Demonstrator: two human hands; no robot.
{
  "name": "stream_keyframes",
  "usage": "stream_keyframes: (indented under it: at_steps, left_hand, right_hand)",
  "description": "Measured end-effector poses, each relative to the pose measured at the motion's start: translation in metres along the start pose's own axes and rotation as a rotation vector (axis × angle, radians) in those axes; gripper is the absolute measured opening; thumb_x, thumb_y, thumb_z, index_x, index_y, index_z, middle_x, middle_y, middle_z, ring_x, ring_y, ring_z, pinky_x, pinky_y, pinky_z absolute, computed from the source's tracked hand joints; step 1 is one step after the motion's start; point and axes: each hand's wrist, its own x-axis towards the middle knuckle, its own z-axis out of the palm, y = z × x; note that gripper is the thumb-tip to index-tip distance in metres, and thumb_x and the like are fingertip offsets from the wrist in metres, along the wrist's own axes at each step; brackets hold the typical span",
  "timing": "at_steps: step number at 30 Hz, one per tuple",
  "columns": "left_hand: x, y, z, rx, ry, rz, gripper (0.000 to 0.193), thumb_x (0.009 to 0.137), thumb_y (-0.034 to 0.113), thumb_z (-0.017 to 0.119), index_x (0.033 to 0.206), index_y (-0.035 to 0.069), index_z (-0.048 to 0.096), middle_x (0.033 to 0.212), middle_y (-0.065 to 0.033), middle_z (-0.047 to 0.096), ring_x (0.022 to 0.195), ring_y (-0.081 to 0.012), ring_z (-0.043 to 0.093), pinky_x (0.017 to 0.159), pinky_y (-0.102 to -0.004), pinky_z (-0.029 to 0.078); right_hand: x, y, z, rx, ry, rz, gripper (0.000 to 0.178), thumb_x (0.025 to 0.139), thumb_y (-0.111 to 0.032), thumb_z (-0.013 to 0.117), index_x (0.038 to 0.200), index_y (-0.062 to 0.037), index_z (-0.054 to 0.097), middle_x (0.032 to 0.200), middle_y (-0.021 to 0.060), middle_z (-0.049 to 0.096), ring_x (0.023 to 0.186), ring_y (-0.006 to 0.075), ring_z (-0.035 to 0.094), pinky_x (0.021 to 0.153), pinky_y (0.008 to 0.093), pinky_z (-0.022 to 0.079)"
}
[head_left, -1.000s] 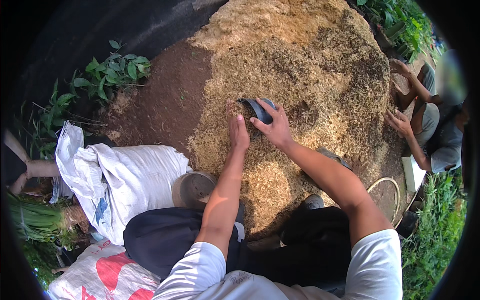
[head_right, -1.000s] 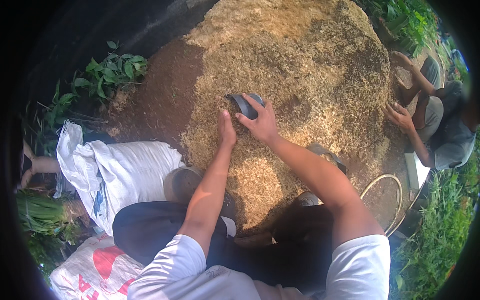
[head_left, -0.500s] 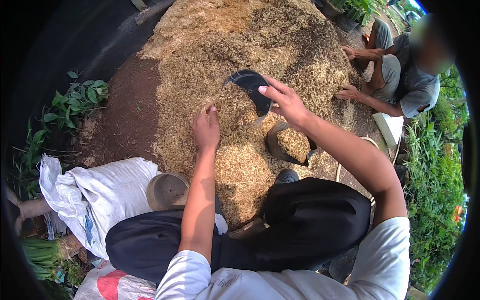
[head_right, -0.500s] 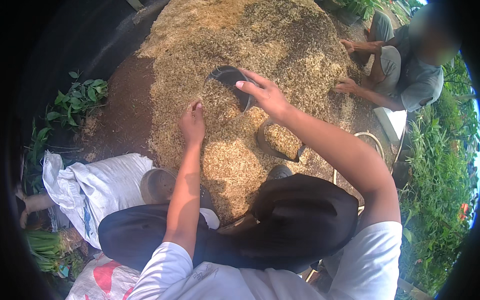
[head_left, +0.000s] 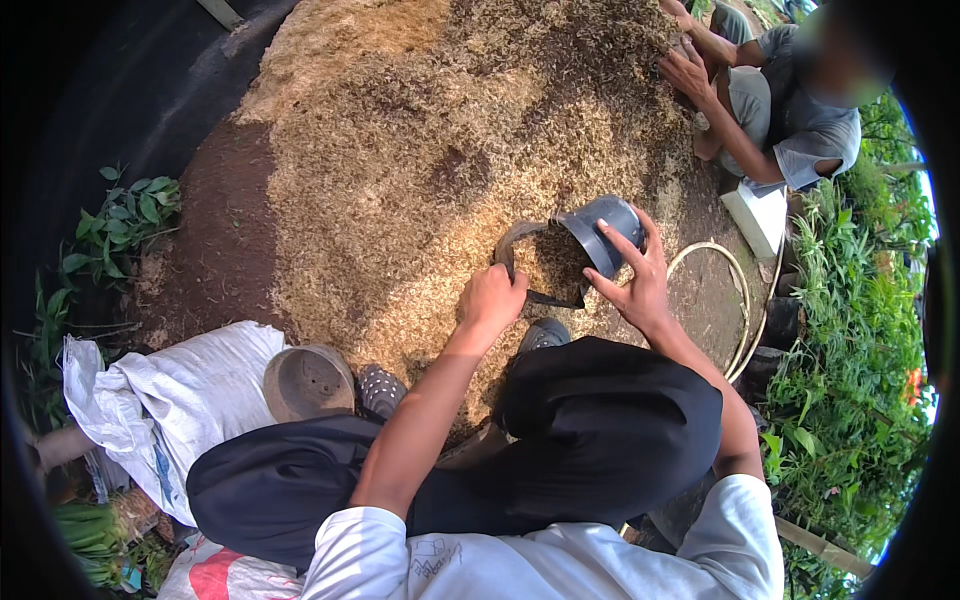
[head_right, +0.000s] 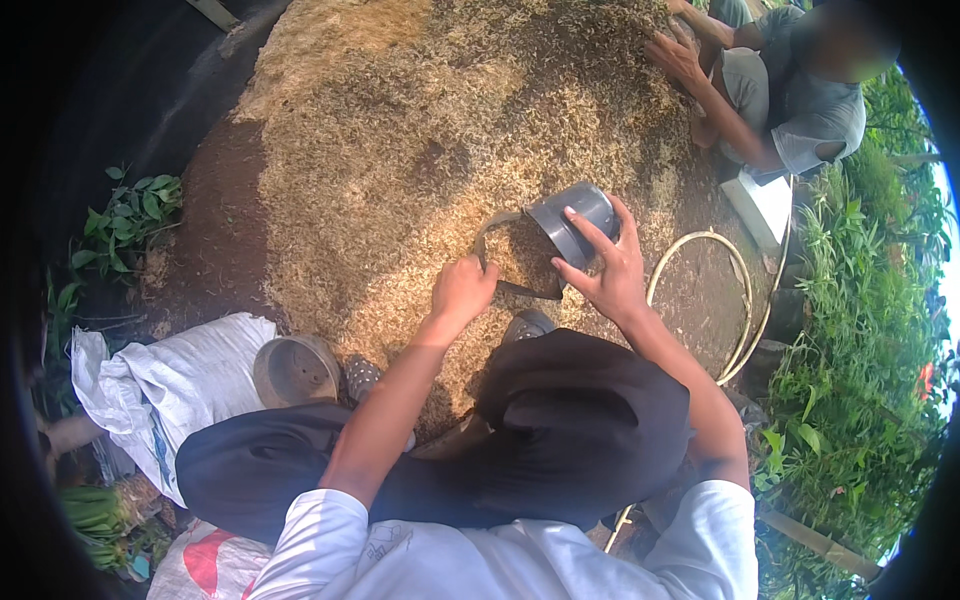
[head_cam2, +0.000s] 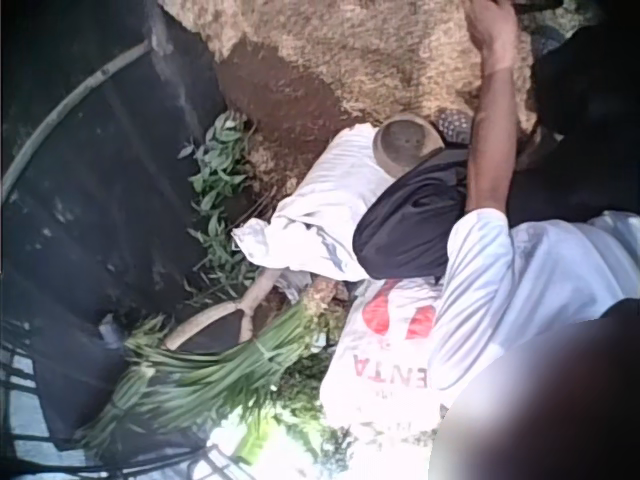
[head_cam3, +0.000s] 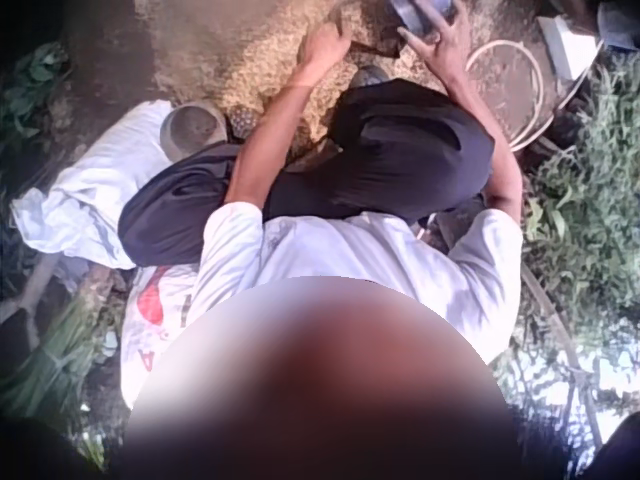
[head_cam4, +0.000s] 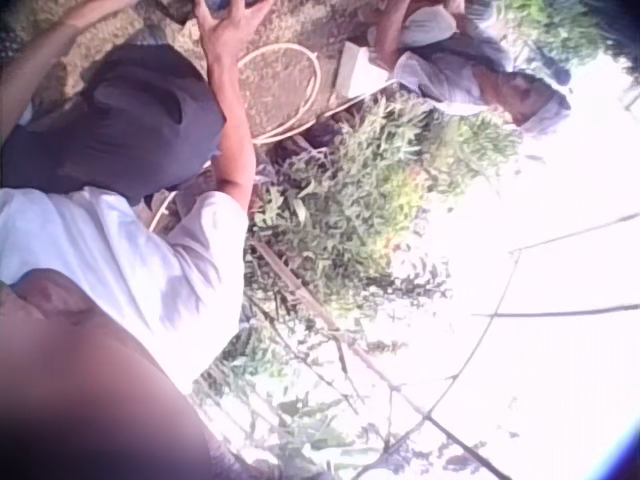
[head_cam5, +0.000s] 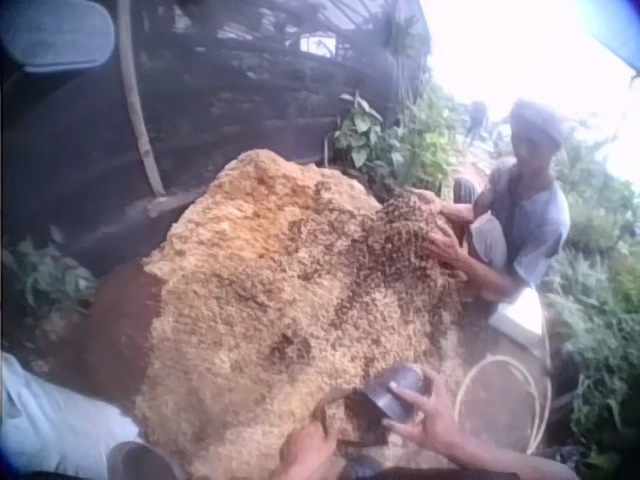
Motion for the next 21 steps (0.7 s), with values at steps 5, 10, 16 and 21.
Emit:
stream_keyframes:
  at_steps: [5,10,16,21]
  left_hand:
    - [0.008,-0.013,0.01,-0.086,0.049,0.068,0.039,0.106,0.026,0.054,0.085,-0.001,0.072,0.059,-0.013,0.07,0.054,-0.028,0.072,0.067,-0.0414,0.061]
    - [0.006,-0.015,0.015,-0.1,0.163,0.078,0.043,0.106,0.029,0.056,0.077,0.001,0.07,0.058,-0.0167,0.067,0.056,-0.0313,0.071,0.064,-0.0456,0.057]
    - [0.005,-0.02,0.021,-0.114,0.288,0.17,0.045,0.107,0.03,0.056,0.077,-0.001,0.068,0.057,-0.0199,0.065,0.056,-0.0343,0.071,0.065,-0.049,0.055]
    - [0.007,-0.025,0.02,-0.195,0.196,0.127,0.043,0.109,0.03,0.055,0.081,-0.002,0.067,0.057,-0.0184,0.065,0.053,-0.0326,0.07,0.063,-0.0475,0.056]
  right_hand:
    - [0.001,0.0,0.007,0.003,0.035,-0.158,0.07,0.072,-0.029,0.095,0.137,-0.0308,0.073,0.16,0.0266,0.038,0.144,0.0492,0.045,0.115,0.0573,0.046]
    - [0.004,0.0,0.007,0.024,0.018,-0.287,0.072,0.067,-0.026,0.096,0.135,-0.0319,0.074,0.159,0.0259,0.04,0.143,0.0478,0.045,0.115,0.0577,0.045]
    - [0.009,0.003,0.006,0.001,0.024,-0.305,0.074,0.065,-0.026,0.095,0.135,-0.033,0.074,0.159,0.0253,0.041,0.143,0.0475,0.046,0.115,0.0579,0.046]
    - [0.012,0.008,0.003,-0.022,-0.017,-0.394,0.073,0.064,-0.026,0.095,0.134,-0.0339,0.075,0.159,0.025,0.041,0.142,0.0479,0.048,0.113,0.0582,0.048]
